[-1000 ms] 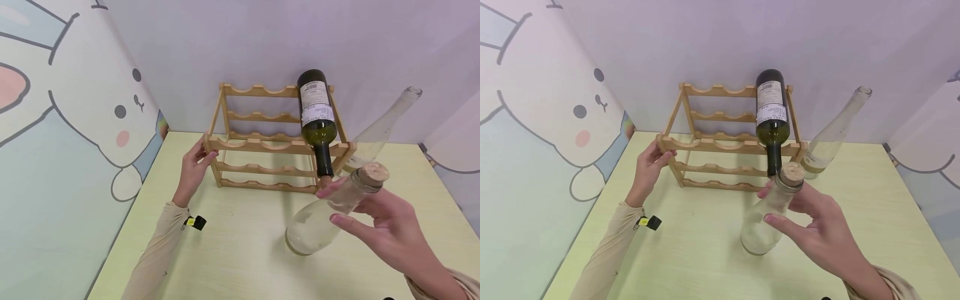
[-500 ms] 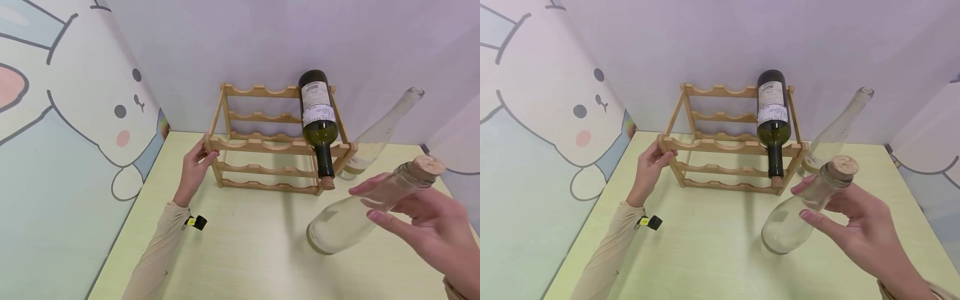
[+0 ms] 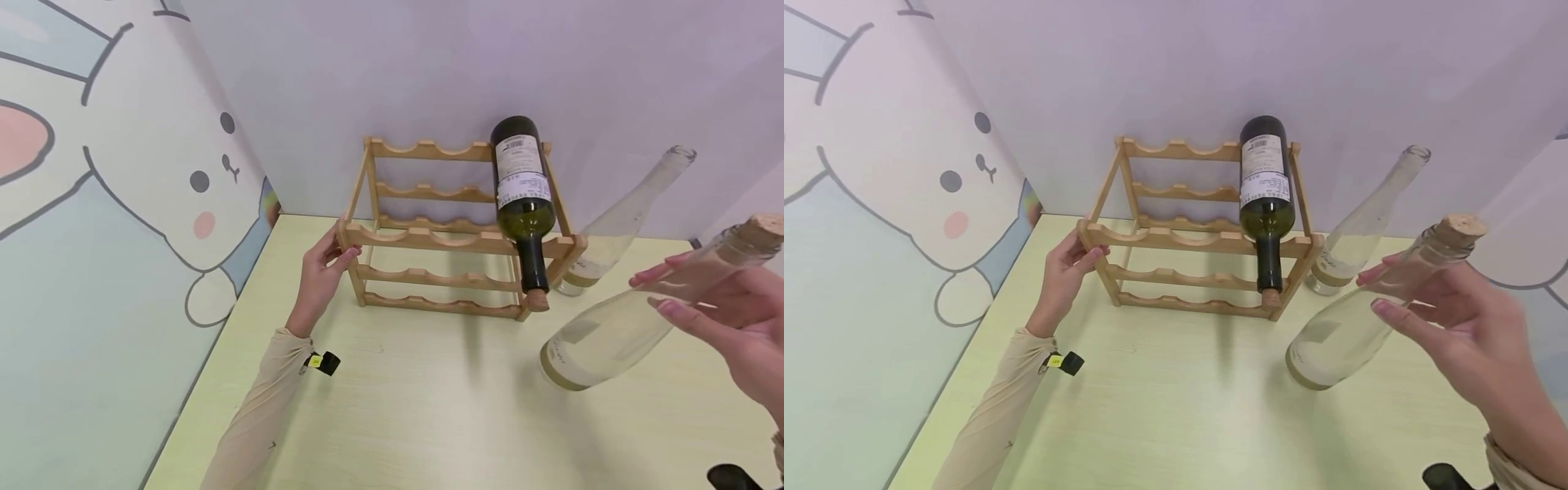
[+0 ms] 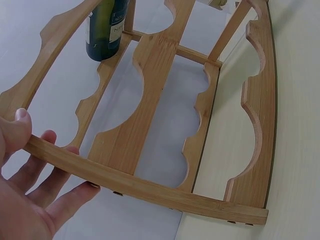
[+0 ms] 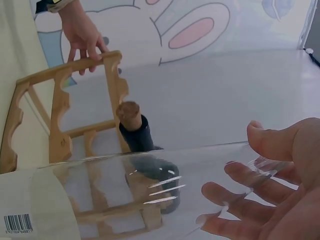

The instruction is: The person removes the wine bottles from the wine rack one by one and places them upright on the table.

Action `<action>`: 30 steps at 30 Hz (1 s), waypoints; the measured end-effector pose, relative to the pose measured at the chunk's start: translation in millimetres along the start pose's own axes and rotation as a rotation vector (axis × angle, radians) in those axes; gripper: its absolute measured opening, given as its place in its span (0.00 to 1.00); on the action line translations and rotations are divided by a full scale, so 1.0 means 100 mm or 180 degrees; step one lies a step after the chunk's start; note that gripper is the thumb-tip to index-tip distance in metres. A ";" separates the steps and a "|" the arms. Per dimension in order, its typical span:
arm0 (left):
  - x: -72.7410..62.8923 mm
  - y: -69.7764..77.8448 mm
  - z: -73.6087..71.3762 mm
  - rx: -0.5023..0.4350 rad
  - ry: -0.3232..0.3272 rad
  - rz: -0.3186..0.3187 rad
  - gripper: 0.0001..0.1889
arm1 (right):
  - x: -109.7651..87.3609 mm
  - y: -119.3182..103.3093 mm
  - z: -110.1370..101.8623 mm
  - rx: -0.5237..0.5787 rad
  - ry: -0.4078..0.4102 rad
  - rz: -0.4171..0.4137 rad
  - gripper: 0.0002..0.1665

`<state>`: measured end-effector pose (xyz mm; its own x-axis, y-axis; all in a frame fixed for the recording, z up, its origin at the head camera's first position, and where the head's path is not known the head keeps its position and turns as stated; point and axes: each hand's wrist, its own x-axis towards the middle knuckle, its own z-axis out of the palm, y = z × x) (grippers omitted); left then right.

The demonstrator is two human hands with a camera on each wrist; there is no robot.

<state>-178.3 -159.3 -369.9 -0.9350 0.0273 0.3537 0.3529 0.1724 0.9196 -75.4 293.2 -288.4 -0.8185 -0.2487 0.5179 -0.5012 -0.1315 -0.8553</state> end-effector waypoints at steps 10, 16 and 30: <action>0.00 0.05 0.02 0.0049 0.0007 0.0068 0.28 | 0.03 0.17 -0.44 -0.0260 0.0440 0.0156 0.22; 0.00 0.04 0.01 0.0061 -0.0001 0.0096 0.28 | 0.07 0.29 -0.68 -0.0174 0.0648 0.0058 0.21; 0.01 0.05 0.02 0.0069 -0.0001 0.0069 0.28 | 0.20 0.56 -1.20 -0.0496 0.0987 0.0159 0.22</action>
<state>-177.8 -156.9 -365.3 -0.9271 0.0317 0.3735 0.3723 0.1929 0.9078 -153.9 396.3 -323.4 -0.8775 0.0554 0.4764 -0.4757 0.0275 -0.8792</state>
